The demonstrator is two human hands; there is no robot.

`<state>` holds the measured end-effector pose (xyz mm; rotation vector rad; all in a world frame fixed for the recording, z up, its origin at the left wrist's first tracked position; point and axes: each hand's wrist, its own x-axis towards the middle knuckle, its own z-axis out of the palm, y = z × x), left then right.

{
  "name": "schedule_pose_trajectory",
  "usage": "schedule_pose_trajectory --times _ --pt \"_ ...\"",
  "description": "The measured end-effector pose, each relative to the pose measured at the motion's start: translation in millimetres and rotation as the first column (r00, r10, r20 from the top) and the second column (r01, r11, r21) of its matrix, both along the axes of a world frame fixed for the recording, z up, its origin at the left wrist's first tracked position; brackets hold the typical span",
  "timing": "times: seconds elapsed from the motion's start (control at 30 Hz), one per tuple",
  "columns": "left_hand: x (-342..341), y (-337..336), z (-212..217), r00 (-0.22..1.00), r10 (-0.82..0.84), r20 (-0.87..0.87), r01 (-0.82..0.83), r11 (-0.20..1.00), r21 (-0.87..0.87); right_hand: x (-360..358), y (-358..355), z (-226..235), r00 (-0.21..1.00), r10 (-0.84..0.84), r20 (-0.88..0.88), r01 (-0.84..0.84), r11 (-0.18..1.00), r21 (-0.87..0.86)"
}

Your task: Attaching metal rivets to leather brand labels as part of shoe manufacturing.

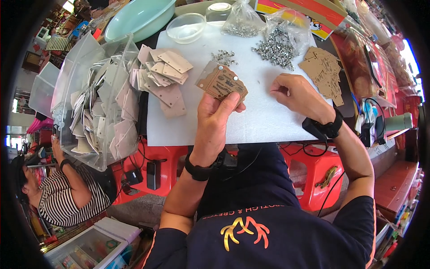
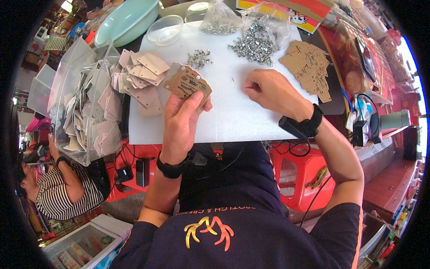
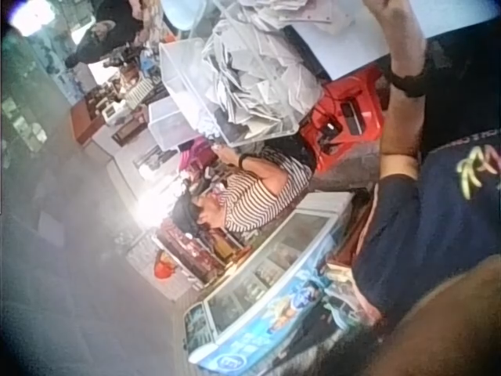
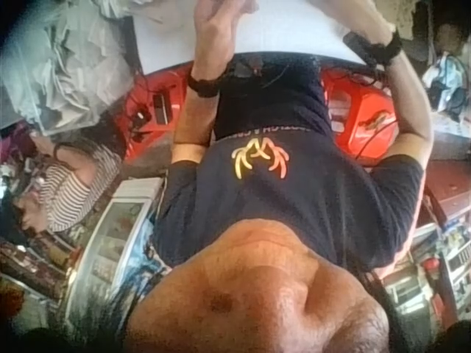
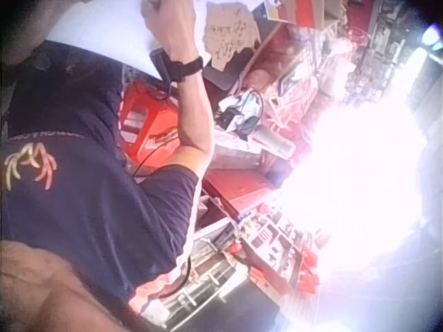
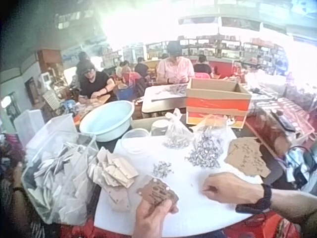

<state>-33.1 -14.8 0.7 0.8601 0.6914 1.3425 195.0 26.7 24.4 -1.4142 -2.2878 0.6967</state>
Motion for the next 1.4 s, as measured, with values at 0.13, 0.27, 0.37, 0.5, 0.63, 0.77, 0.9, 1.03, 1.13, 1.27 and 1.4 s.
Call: schedule_pose_trajectory --times 0.13,0.27,0.37,0.5,0.63,0.77,0.9,1.03,1.13,1.27,1.4 --pt "2 3 1 0.997 -0.008 0.073 0.011 0.999 -0.043 -20 -14 12 0.951 -0.139 -0.276 0.06 0.959 -0.277" --pt "6 4 1 0.995 -0.013 0.095 0.016 0.999 -0.032 -33 -21 15 0.821 -0.287 -0.494 -0.009 0.858 -0.514" --pt "6 4 -2 0.993 -0.067 0.094 0.065 0.998 0.025 -42 -23 17 0.757 -0.32 -0.57 -0.051 0.84 -0.54" --pt "7 1 -1 0.997 -0.048 0.054 0.046 0.998 0.038 -46 -24 16 0.701 -0.335 -0.63 -0.117 0.817 -0.565" --pt "7 -2 2 0.998 -0.05 0.031 0.048 0.997 0.062 -46 -25 14 0.674 -0.324 -0.664 -0.17 0.807 -0.566" --pt "8 -4 4 0.999 -0.048 0.011 0.047 0.997 0.067 -44 -24 8 0.645 -0.313 -0.697 -0.218 0.798 -0.561" --pt "8 -4 3 0.999 -0.039 -0.011 0.04 0.993 0.107 -45 -25 7 0.579 -0.365 -0.729 -0.264 0.762 -0.591" --pt "9 -5 7 0.993 0.028 -0.112 -0.009 0.986 0.164 -47 -28 7 0.491 -0.482 -0.726 -0.308 0.684 -0.662" --pt "12 -7 10 0.991 0.071 -0.115 -0.047 0.98 0.195 -49 -32 5 0.482 -0.478 -0.735 -0.287 0.706 -0.647" --pt "11 -7 8 0.989 0.103 -0.108 -0.078 0.973 0.218 -53 -34 7 0.442 -0.458 -0.771 -0.281 0.746 -0.604" --pt "11 -6 5 0.991 0.06 -0.124 -0.032 0.975 0.221 -53 -34 3 0.476 -0.418 -0.774 -0.244 0.783 -0.573"
